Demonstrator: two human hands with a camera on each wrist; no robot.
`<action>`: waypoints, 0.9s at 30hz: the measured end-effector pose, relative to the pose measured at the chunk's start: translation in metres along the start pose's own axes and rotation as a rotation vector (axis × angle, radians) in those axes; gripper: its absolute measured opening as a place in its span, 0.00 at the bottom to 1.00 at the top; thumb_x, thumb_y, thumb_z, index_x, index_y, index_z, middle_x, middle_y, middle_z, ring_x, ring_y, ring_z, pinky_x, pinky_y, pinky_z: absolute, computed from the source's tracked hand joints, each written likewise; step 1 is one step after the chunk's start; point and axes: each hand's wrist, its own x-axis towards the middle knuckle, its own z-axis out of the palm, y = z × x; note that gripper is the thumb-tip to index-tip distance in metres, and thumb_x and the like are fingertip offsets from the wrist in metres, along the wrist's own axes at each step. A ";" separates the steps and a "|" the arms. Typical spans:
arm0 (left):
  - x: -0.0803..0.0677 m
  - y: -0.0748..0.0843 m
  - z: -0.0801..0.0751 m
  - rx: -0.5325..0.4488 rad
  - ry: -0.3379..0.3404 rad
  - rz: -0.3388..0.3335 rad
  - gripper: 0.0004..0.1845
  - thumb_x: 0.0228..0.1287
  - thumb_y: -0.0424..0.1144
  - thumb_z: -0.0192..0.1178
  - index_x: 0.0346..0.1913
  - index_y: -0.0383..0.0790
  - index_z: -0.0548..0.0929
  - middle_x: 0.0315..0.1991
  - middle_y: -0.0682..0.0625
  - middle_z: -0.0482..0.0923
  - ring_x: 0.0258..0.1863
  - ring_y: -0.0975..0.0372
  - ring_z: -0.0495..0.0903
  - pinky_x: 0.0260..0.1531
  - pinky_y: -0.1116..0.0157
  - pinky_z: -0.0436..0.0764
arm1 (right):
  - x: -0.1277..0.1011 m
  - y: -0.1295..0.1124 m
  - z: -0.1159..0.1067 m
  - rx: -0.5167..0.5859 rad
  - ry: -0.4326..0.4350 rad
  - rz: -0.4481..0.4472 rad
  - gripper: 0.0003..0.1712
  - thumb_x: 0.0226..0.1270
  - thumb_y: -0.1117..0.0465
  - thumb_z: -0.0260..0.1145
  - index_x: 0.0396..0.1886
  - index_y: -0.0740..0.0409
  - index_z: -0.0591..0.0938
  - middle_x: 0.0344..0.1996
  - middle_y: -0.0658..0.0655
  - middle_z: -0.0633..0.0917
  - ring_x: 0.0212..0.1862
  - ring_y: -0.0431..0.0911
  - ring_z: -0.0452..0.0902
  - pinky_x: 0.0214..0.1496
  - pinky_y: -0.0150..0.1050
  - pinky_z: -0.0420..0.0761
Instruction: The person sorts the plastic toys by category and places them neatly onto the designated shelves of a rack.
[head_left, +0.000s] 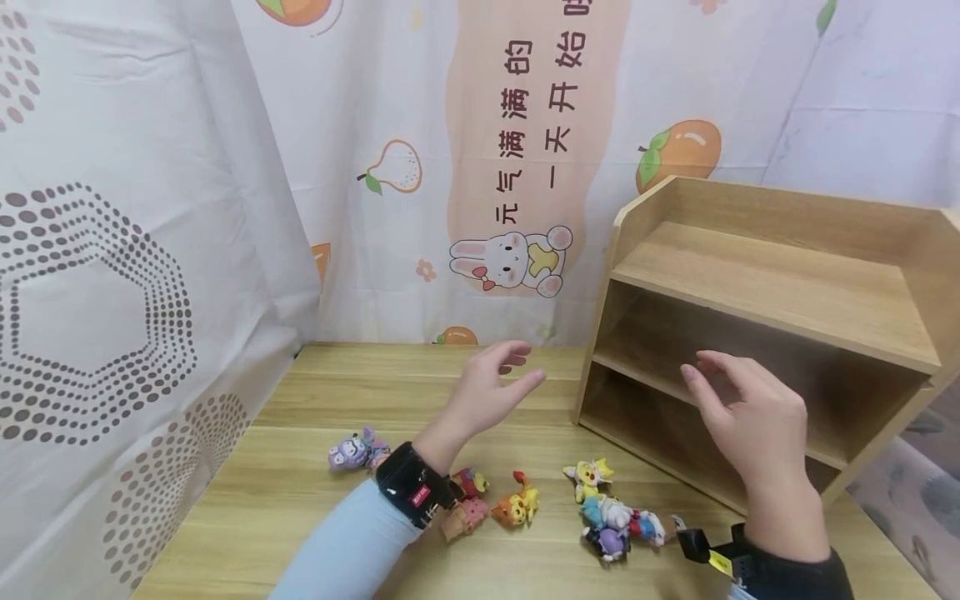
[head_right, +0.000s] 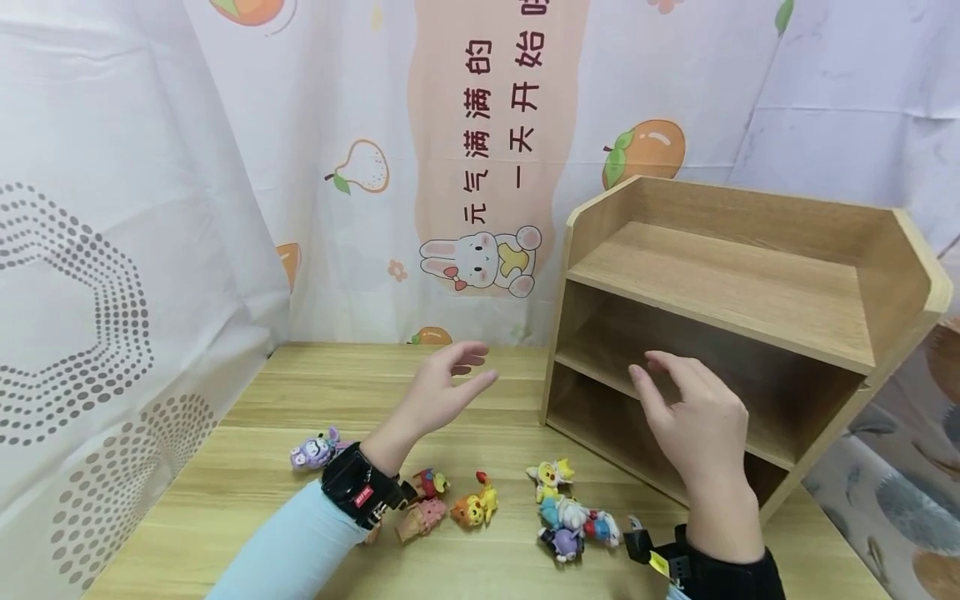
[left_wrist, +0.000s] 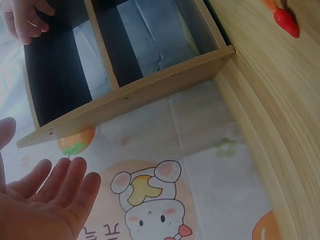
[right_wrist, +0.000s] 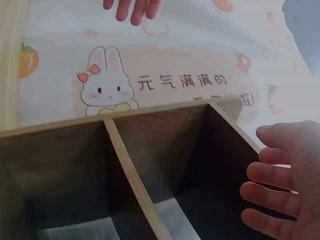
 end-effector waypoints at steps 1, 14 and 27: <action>0.002 0.000 0.002 -0.003 0.004 0.001 0.27 0.69 0.51 0.66 0.63 0.39 0.79 0.57 0.48 0.81 0.55 0.60 0.80 0.58 0.55 0.80 | 0.000 0.002 -0.002 -0.003 0.009 0.006 0.19 0.58 0.61 0.76 0.48 0.63 0.87 0.38 0.62 0.89 0.32 0.56 0.83 0.44 0.14 0.62; 0.026 0.008 0.023 -0.063 -0.018 -0.014 0.24 0.69 0.49 0.66 0.62 0.40 0.79 0.55 0.51 0.81 0.54 0.62 0.79 0.54 0.60 0.81 | 0.006 0.021 -0.014 -0.015 0.310 0.055 0.20 0.66 0.51 0.70 0.41 0.65 0.89 0.34 0.67 0.88 0.35 0.63 0.79 0.49 0.13 0.60; 0.051 0.019 0.043 -0.124 0.002 -0.100 0.28 0.68 0.49 0.67 0.66 0.40 0.76 0.59 0.50 0.78 0.55 0.57 0.79 0.54 0.61 0.80 | 0.016 0.009 -0.024 -0.017 0.653 0.204 0.26 0.56 0.49 0.72 0.46 0.66 0.87 0.41 0.61 0.86 0.44 0.61 0.78 0.52 0.24 0.67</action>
